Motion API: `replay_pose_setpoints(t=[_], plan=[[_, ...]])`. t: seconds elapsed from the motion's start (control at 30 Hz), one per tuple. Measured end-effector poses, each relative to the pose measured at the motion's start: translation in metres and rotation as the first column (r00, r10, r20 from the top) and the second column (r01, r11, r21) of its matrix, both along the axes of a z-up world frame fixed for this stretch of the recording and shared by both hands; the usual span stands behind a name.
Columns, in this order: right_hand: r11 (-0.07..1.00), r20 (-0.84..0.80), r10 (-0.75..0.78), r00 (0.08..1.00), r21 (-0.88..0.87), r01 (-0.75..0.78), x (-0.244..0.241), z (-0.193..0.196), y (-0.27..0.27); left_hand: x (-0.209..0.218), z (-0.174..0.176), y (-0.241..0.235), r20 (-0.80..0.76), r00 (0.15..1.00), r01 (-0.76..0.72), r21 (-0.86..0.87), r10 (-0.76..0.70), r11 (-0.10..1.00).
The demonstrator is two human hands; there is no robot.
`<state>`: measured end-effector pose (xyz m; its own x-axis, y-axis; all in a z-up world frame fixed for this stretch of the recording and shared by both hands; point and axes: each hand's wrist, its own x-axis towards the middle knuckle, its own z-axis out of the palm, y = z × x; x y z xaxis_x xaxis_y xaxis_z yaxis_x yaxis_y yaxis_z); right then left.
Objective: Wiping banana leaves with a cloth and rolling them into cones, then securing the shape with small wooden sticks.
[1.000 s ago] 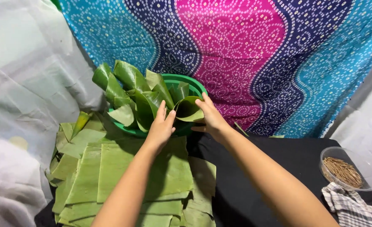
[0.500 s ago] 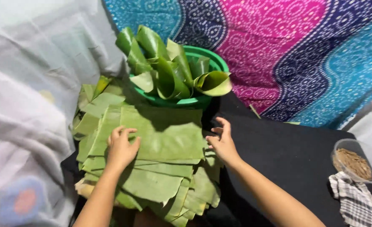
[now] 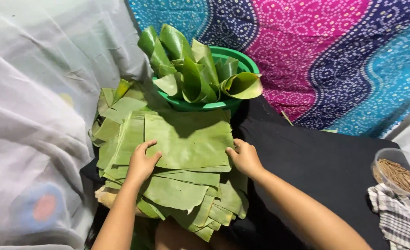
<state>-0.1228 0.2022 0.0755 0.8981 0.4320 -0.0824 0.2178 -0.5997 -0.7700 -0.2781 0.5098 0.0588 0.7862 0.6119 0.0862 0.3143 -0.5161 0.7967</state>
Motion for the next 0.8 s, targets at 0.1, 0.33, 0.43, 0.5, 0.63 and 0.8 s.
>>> replay_pose_setpoints(t=[0.1, 0.33, 0.43, 0.5, 0.63, 0.8], plan=[[0.983, 0.091, 0.057, 0.994, -0.180, -0.040, -0.007, 0.029, -0.026, -0.014, 0.039, -0.046, 0.093, 0.996, 0.022, -0.087, -0.014, 0.996], [0.969, 0.137, -0.009, 0.991, -0.245, 0.043, 0.015, 0.061, -0.196, -0.032, 0.056, -0.166, 0.221, 0.958, 0.232, -0.236, -0.181, 0.944], [0.958, 0.036, -0.155, 0.987, -0.238, 0.159, 0.010, 0.047, -0.283, -0.021, 0.027, -0.224, 0.264, 0.921, 0.365, -0.322, -0.288, 0.874], [0.934, 0.030, -0.257, 0.966, -0.247, 0.256, 0.001, 0.023, -0.339, -0.008, -0.006, -0.260, 0.098, 0.876, 0.480, -0.068, -0.473, 0.875], [0.972, 0.238, -0.171, 0.956, -0.118, 0.204, -0.017, -0.051, -0.409, 0.018, -0.048, -0.304, 0.027, 0.789, 0.614, -0.046, -0.613, 0.788], [0.595, 0.664, -0.252, 0.704, -0.468, 0.654, -0.041, -0.077, -0.434, 0.028, -0.085, -0.326, -0.123, 0.829, 0.542, 0.414, -0.545, 0.731]])
